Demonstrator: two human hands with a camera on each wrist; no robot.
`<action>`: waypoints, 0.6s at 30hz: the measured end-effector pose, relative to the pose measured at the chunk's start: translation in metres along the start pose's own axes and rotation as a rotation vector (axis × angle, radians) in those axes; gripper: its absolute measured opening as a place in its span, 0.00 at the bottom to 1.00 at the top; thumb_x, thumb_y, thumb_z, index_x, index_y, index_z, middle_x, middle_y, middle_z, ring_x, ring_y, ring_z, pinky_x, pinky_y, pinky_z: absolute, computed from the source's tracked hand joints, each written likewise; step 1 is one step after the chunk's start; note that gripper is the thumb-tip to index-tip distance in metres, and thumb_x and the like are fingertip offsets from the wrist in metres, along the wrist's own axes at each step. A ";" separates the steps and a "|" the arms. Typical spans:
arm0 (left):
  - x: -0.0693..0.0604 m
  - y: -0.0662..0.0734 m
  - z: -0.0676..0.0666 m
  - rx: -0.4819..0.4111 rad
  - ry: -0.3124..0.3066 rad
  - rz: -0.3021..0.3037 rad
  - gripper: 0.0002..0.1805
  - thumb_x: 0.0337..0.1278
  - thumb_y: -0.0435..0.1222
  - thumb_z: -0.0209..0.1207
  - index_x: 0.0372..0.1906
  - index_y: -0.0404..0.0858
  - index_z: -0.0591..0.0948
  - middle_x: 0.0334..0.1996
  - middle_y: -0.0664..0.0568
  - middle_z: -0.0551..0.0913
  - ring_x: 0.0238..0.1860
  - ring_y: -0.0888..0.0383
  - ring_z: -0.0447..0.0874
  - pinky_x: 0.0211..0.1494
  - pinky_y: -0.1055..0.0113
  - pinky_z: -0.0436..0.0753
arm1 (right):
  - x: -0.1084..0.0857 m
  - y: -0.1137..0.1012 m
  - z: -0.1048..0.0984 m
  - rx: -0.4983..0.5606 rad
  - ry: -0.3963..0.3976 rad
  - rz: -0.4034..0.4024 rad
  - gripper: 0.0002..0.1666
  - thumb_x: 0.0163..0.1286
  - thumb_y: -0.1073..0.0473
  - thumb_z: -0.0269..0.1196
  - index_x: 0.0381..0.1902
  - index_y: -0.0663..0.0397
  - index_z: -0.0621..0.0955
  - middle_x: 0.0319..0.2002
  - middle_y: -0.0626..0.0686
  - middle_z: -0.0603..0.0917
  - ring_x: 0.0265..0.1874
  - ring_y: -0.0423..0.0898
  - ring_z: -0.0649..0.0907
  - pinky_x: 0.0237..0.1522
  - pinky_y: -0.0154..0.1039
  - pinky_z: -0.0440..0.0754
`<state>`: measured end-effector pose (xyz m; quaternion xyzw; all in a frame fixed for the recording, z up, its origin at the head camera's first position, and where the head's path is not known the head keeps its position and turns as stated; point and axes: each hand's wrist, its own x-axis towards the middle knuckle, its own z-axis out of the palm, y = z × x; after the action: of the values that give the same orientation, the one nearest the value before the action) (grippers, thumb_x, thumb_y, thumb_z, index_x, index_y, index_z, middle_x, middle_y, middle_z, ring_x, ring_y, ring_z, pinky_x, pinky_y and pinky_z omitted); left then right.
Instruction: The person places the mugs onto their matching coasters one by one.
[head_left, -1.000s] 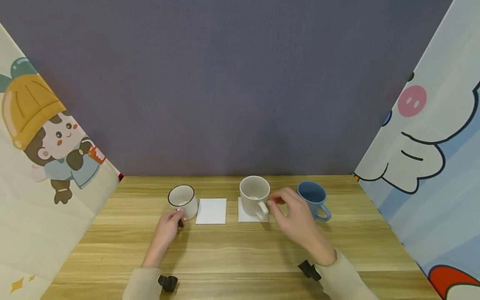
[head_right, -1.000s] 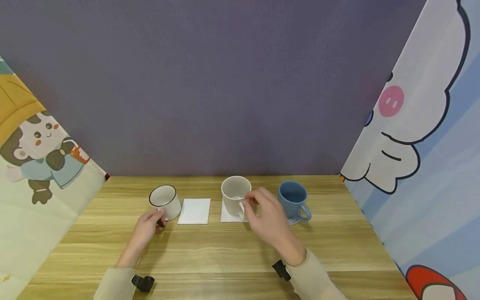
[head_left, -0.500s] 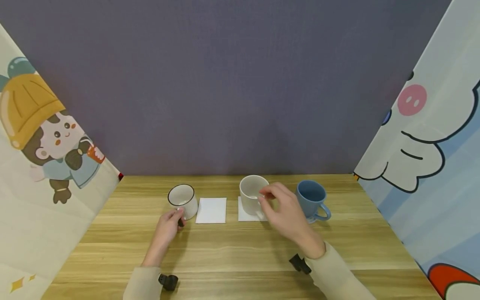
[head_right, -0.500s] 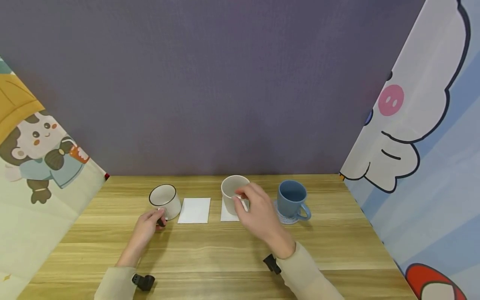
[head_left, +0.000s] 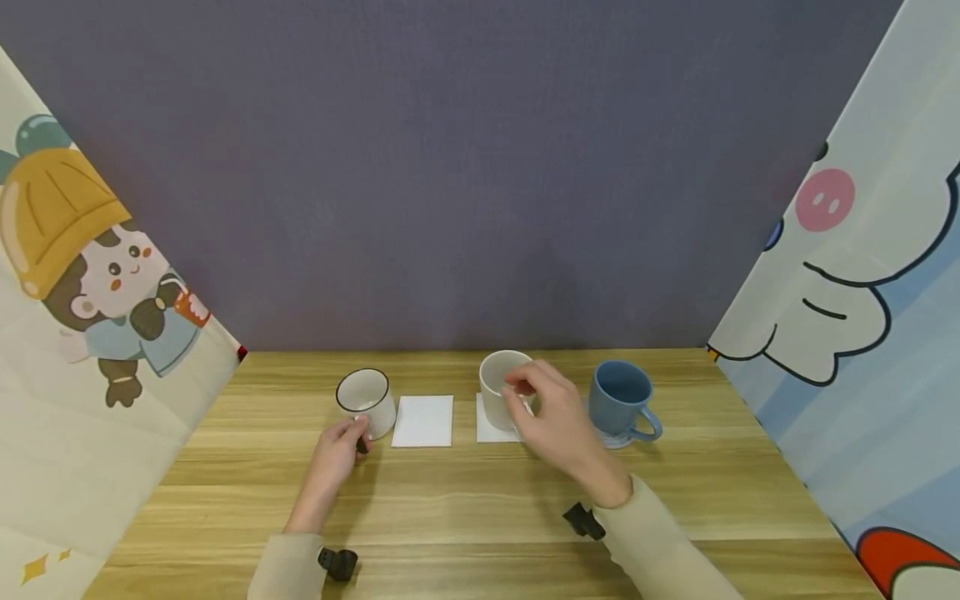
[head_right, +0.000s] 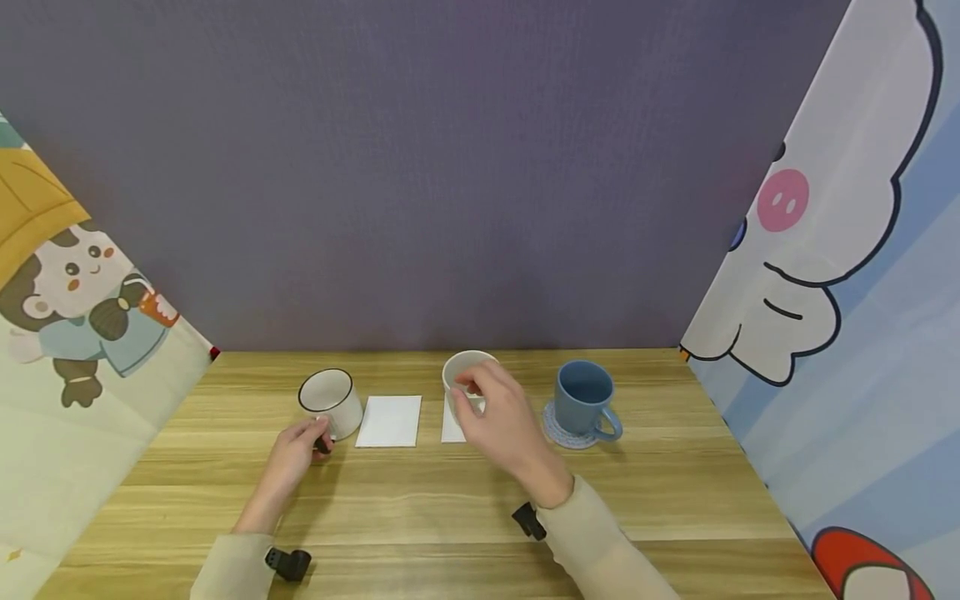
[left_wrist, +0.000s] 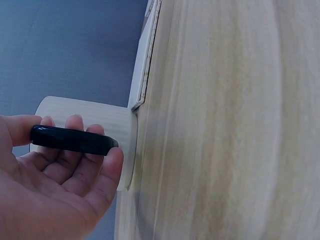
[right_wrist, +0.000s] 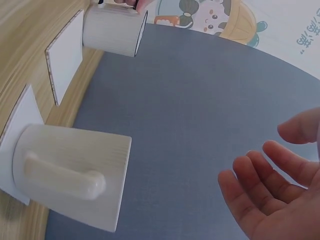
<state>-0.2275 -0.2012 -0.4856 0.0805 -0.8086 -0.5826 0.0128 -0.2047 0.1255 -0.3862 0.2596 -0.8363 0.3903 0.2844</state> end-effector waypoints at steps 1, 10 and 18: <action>0.000 0.000 0.000 -0.001 -0.002 -0.002 0.24 0.80 0.46 0.48 0.31 0.31 0.78 0.29 0.47 0.79 0.33 0.53 0.75 0.36 0.64 0.75 | 0.001 -0.001 0.001 0.002 0.000 -0.003 0.06 0.65 0.64 0.68 0.41 0.55 0.84 0.38 0.47 0.83 0.38 0.43 0.81 0.41 0.42 0.82; 0.001 0.000 0.001 -0.003 0.001 0.012 0.25 0.80 0.46 0.49 0.32 0.29 0.78 0.29 0.45 0.79 0.32 0.52 0.75 0.34 0.65 0.74 | 0.006 0.001 0.012 0.027 -0.011 0.005 0.07 0.67 0.65 0.67 0.42 0.57 0.84 0.40 0.48 0.84 0.38 0.44 0.82 0.42 0.41 0.83; 0.002 -0.003 0.002 0.006 -0.003 0.012 0.26 0.80 0.47 0.48 0.33 0.28 0.78 0.32 0.43 0.80 0.33 0.51 0.75 0.37 0.64 0.75 | 0.009 0.003 0.020 0.037 -0.021 0.016 0.08 0.66 0.66 0.67 0.42 0.62 0.84 0.39 0.51 0.83 0.37 0.46 0.82 0.41 0.42 0.83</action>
<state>-0.2296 -0.2011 -0.4893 0.0748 -0.8108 -0.5804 0.0151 -0.2186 0.1091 -0.3928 0.2623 -0.8338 0.4053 0.2677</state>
